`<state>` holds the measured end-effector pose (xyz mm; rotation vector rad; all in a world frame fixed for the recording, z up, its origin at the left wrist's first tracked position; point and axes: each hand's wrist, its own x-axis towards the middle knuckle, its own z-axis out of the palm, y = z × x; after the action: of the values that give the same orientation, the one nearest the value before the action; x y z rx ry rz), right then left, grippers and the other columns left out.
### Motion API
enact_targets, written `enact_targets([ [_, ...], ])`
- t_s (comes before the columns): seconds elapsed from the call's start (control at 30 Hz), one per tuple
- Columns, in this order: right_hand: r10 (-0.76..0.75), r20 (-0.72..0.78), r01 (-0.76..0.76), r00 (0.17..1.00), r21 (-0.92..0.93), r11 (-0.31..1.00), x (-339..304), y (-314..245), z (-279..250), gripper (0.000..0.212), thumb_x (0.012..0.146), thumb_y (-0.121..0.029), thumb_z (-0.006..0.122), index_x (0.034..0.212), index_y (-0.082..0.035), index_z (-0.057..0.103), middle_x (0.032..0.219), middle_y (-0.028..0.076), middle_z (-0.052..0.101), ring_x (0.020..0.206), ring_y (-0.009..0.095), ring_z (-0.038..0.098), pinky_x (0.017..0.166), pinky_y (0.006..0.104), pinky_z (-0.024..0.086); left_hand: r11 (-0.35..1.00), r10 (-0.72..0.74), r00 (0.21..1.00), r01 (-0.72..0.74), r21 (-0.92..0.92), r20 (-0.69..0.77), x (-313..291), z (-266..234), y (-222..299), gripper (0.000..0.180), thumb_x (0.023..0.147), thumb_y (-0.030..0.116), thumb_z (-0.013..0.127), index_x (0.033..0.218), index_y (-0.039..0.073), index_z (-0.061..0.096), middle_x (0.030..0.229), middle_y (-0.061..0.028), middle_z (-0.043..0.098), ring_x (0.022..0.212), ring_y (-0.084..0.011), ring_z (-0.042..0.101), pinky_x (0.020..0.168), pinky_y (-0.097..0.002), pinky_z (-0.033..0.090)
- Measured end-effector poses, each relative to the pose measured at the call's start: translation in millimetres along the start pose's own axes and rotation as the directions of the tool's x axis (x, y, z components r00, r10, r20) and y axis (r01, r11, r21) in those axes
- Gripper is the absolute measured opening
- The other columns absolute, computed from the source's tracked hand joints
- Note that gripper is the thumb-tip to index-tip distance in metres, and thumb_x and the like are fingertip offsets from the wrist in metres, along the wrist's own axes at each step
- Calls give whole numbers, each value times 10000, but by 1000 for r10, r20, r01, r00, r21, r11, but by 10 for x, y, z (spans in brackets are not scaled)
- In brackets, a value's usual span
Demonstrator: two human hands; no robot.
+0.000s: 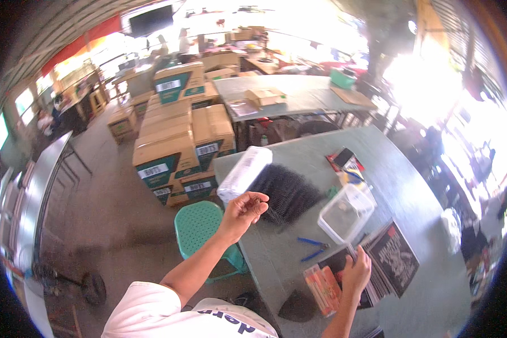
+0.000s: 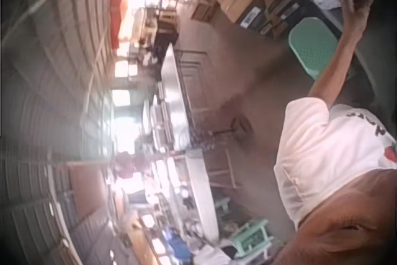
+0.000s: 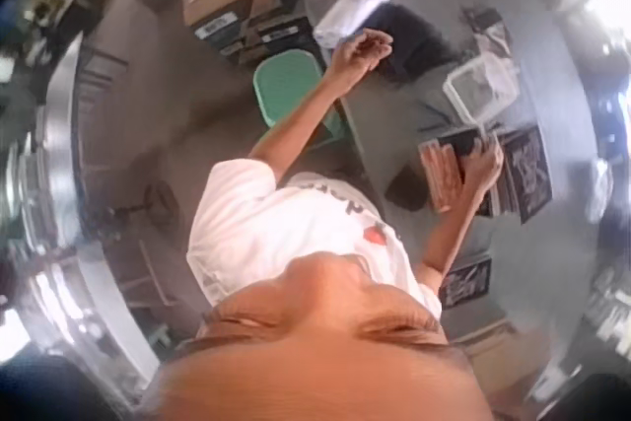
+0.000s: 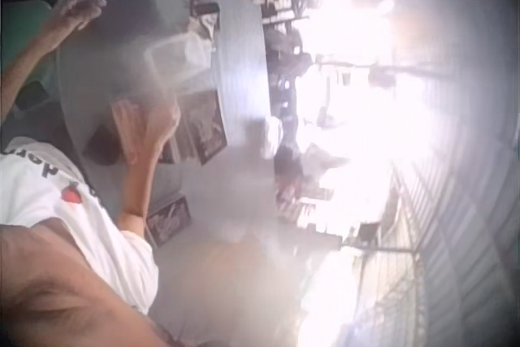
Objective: The person inserts plastic spiral coils into the holes of printed notebook covers and pages, then trims the excess coil with pliers and stacks the finished products.
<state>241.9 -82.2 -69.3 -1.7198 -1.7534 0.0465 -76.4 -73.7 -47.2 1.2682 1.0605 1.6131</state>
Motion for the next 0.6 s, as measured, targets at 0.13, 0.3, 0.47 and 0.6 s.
enact_targets([
  [0.13, -27, 64, 29, 998, -26, 999, 27, -49, 16, 238, 714, -32, 650, 943, 9, 596, 888, 174, 588, 840, 360, 582, 716, 415, 455, 988, 31, 999, -37, -153, -41, -179, -284, 325, 280, 924, 278, 534, 1067, 39, 563, 676, -2, 535, 537, -59, 488, 459, -193, 387],
  [0.3, 119, 167, -70, 979, -276, 959, -34, -434, -39, 351, 688, -196, 719, 965, -22, 590, 895, 164, 610, 824, 372, 596, 686, 438, 458, 940, -340, 929, 330, 89, 148, -329, -343, 416, 326, 949, 270, 483, 1194, 58, 523, 638, -2, 506, 488, -51, 471, 400, -197, 369],
  [0.47, 63, 115, -25, 991, -309, 951, -78, -355, 27, 431, 649, -285, 754, 953, -30, 587, 841, 169, 637, 808, 379, 602, 667, 455, 450, 914, -384, 877, 317, 252, 289, -327, -119, 317, 358, 933, 364, 491, 1067, 41, 564, 637, -13, 521, 510, -53, 516, 396, -203, 402],
  [0.6, 49, 71, -24, 996, -320, 947, -127, -370, 56, 415, 660, -286, 745, 950, -35, 586, 841, 169, 636, 788, 378, 601, 650, 460, 448, 895, -420, 833, 315, 314, 360, -336, -17, 257, 344, 937, 368, 480, 985, 37, 557, 640, -20, 529, 507, -72, 533, 395, -220, 421],
])
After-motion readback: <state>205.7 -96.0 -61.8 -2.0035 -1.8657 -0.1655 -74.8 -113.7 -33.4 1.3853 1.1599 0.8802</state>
